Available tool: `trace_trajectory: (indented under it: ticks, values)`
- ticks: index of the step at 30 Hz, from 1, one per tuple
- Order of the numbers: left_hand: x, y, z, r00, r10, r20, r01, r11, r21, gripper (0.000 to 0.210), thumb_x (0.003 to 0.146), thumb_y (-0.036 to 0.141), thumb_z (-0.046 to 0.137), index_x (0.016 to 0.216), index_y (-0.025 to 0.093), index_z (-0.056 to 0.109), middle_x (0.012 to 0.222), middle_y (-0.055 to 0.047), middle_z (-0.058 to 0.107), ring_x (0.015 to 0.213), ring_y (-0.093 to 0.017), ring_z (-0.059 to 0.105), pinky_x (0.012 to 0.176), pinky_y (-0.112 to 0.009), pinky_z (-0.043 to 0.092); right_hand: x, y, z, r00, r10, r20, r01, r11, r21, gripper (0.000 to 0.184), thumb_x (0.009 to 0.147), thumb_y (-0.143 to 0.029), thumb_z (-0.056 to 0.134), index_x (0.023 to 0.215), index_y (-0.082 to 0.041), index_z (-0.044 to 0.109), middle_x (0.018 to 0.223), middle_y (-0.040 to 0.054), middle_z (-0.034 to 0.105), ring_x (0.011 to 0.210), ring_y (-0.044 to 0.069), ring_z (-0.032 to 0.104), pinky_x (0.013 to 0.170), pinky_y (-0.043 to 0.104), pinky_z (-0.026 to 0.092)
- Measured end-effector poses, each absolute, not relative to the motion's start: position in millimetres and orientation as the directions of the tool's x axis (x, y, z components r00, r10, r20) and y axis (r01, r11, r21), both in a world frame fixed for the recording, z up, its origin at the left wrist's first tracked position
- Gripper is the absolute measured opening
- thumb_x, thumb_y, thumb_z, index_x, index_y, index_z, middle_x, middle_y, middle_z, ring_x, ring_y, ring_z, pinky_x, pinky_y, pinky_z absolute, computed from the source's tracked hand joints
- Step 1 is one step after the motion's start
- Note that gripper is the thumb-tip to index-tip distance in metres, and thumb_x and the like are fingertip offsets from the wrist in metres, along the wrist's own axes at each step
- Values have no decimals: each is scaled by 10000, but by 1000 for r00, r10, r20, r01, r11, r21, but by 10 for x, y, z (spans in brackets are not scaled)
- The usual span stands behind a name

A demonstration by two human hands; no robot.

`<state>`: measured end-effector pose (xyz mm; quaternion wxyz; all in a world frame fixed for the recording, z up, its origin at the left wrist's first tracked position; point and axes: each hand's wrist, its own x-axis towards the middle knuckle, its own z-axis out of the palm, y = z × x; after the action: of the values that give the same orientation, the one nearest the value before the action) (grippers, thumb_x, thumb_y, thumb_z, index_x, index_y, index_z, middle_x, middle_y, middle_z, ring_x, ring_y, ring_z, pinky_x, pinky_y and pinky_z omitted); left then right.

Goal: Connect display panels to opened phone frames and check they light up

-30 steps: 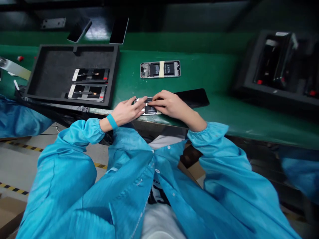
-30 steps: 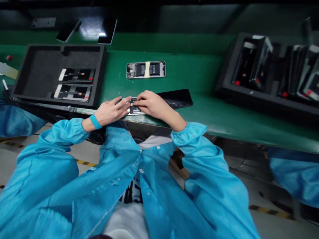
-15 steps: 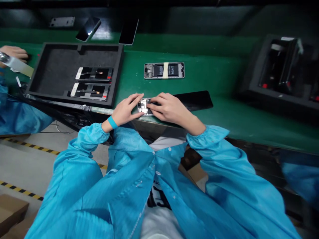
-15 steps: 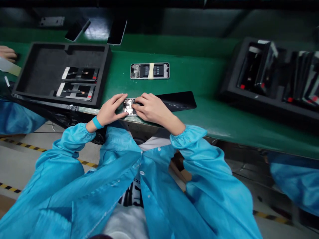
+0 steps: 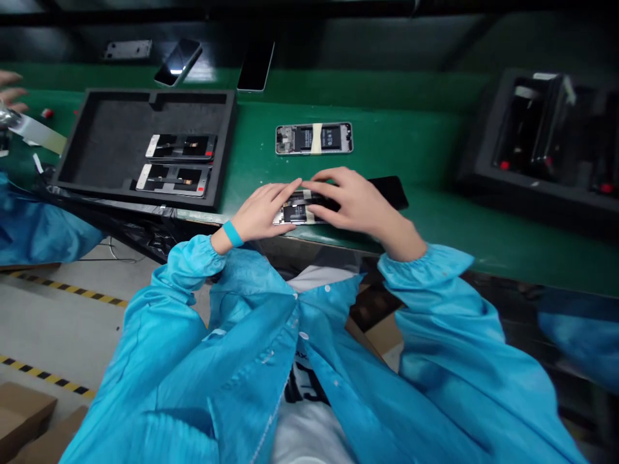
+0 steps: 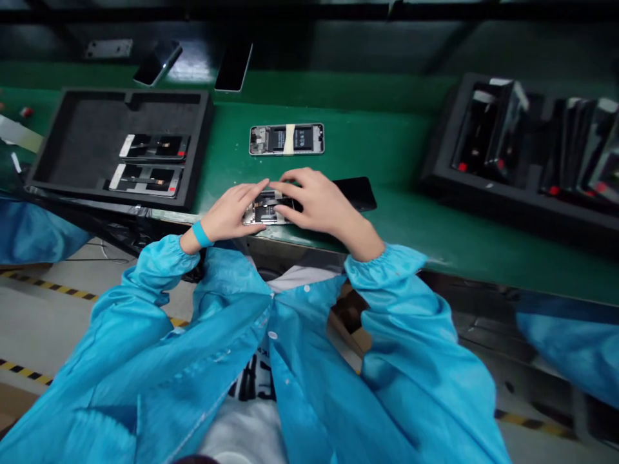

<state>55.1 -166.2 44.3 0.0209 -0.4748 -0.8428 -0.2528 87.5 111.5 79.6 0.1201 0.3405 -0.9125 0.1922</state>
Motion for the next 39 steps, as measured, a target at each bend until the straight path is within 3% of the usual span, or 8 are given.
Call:
trace_trajectory:
  ticks: [7, 10, 14, 18, 24, 31, 34, 39]
  values:
    - [541, -1546, 515, -561, 797, 223, 800, 454, 392, 869, 863, 374, 768, 1643, 128, 474, 1557, -216, 633, 1432, -399, 594, 1239, -560, 469, 1068, 1957, 661, -886, -398, 239, -462, 805, -372, 1031, 887, -923, 593, 1665, -250, 531, 1571, 188, 614, 1451, 472, 563, 1216, 674, 461]
    - [498, -1568, 538, -545, 810, 218, 809, 438, 392, 914, 859, 357, 776, 1670, 118, 430, 1548, -219, 639, 1408, -396, 608, 1214, -544, 491, 1066, 2126, 605, -904, -393, 166, -426, 819, -383, 1141, 826, -981, 599, 1692, -245, 496, 1589, 194, 599, 1475, 494, 536, 1238, 704, 419]
    - [450, -1515, 567, -504, 827, 251, 835, 392, 386, 1068, 912, 534, 796, 1754, 144, 266, 1657, -246, 543, 1499, -412, 556, 1263, -569, 453, 1015, 2135, 590, -900, -408, 157, -436, 811, -391, 1088, 835, -940, 642, 1682, -267, 519, 1529, 190, 632, 1419, 478, 569, 1211, 706, 430]
    - [479, -1261, 592, -488, 825, 285, 848, 372, 377, 1157, 911, 704, 787, 1761, 154, 227, 1733, -267, 447, 1607, -437, 457, 1331, -610, 371, 1012, 2047, 600, -896, -405, 181, -443, 795, -414, 1130, 819, -917, 694, 1701, -239, 495, 1487, 213, 638, 1359, 458, 588, 1166, 669, 476]
    - [516, -989, 595, -498, 824, 269, 842, 386, 377, 1051, 938, 442, 824, 1752, 139, 232, 1541, -231, 639, 1475, -388, 603, 1327, -636, 383, 1098, 1973, 609, -889, -413, 197, -458, 788, -411, 1121, 836, -887, 712, 1711, -232, 466, 1539, 222, 607, 1409, 452, 562, 1216, 665, 440]
    - [597, -1056, 585, -466, 804, 371, 870, 337, 361, 946, 956, 308, 785, 1748, 236, 272, 1645, -186, 566, 1536, -365, 552, 1371, -669, 322, 1219, 1953, 622, -933, -200, 299, -327, 817, -475, 975, 981, -785, 604, 1774, -293, 321, 1654, 203, 479, 1569, 435, 438, 1285, 686, 401]
    - [640, -1072, 578, -475, 794, 379, 869, 355, 344, 922, 969, 293, 763, 1750, 244, 276, 1663, -178, 557, 1566, -370, 527, 1386, -666, 293, 1271, 2007, 615, -932, -169, 321, -314, 818, -482, 957, 992, -778, 588, 1779, -313, 305, 1655, 197, 477, 1540, 421, 477, 1278, 663, 427]
    - [651, -1067, 558, -492, 785, 376, 862, 380, 335, 937, 950, 297, 801, 1741, 211, 306, 1660, -191, 563, 1585, -388, 507, 1396, -661, 269, 1343, 2133, 637, -932, -70, 357, -274, 779, -563, 982, 1026, -753, 537, 1816, -314, 150, 1681, 186, 466, 1431, 380, 593, 1202, 590, 523]
